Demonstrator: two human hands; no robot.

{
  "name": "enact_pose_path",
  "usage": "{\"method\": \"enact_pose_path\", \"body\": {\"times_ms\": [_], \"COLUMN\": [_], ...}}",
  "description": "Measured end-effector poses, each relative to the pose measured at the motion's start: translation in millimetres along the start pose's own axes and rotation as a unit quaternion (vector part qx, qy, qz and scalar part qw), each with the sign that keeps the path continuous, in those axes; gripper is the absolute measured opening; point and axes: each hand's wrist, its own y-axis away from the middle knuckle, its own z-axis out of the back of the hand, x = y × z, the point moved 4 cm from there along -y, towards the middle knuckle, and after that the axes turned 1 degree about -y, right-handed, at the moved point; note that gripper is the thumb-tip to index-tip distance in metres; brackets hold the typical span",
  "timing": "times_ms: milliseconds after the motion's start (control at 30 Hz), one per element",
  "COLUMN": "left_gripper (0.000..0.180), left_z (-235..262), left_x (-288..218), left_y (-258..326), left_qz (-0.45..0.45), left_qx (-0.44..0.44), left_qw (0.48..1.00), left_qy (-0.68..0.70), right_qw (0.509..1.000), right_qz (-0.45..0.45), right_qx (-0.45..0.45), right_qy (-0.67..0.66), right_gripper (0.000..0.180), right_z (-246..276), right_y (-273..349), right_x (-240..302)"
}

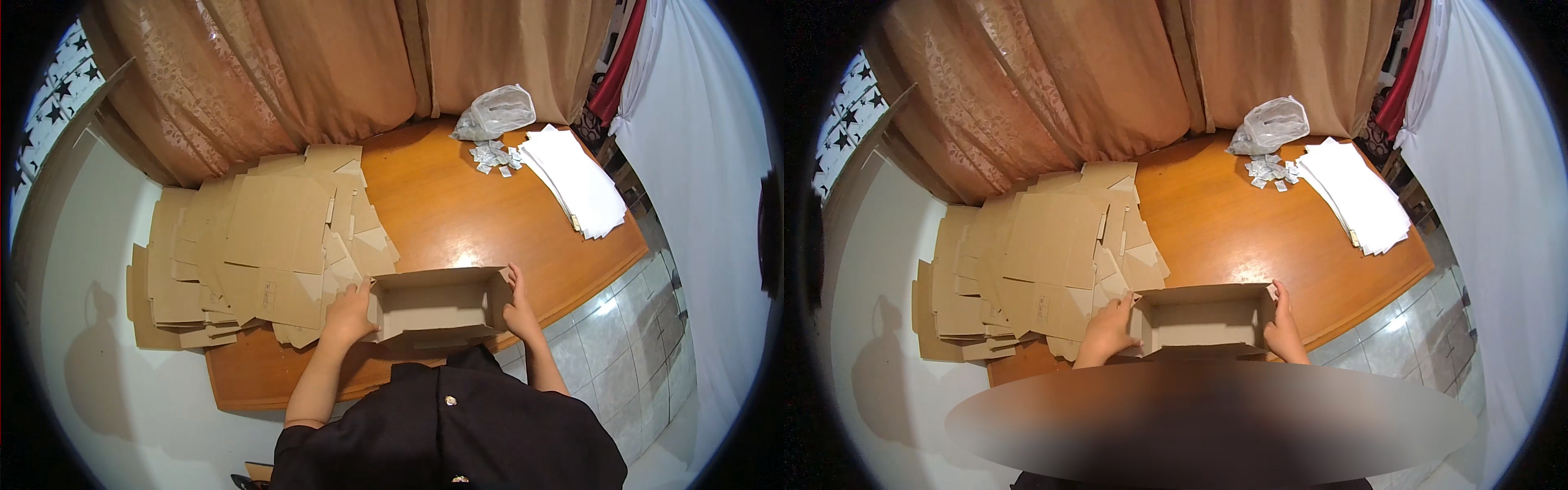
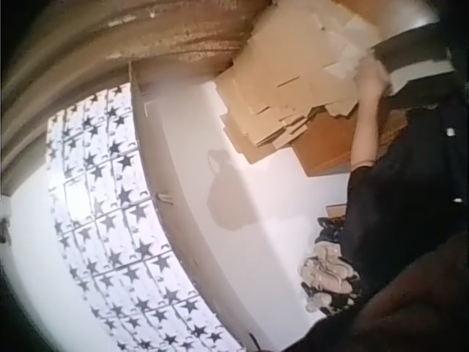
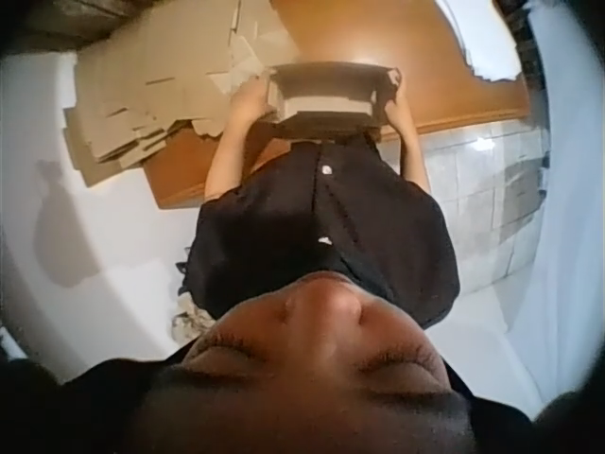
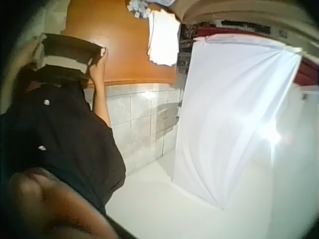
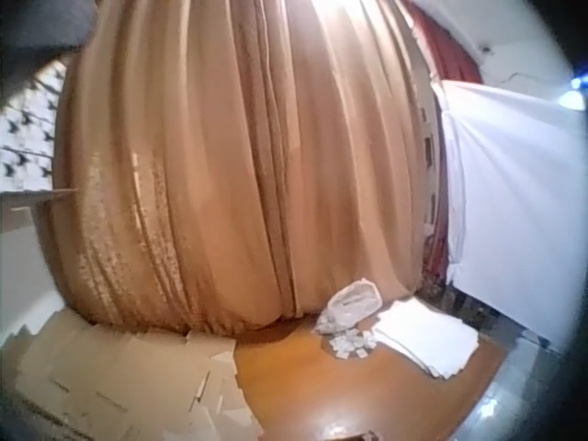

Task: Folding cardboard sheets into shoe boxes and placing them on a shelf.

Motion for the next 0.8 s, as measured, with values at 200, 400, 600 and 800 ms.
{"method": "enact_pose_path", "body": {"times_ms": [200,400,600,800], "left_gripper": [0.101,0.07,0.043,0.039], "left_z": [-15,-33,-37,-34], "left_x": [-32,-30,-10,3], "left_y": [4,-6,-6,-7], "left_qz": [-0.108,-0.184,-0.151,-0.15], "left_qx": [-0.189,-0.118,-0.087,-0.145], "left_qw": [0.975,0.97,0.97,0.978], "left_qy": [-0.041,-0.109,-0.17,0.017], "right_qw": [0.998,0.983,0.999,0.98], "right_qz": [0.04,0.07,0.02,-0.12], "right_qx": [0.014,0.07,-0.036,0.082], "right_qy": [0.044,0.156,-0.022,-0.136], "right_gripper": [0.07,0.053,0.065,0.044], "right_z": [-8,-3,9,14], "right_y": [0,-3,-3,-10], "right_x": [17,-6,-3,-21]}}
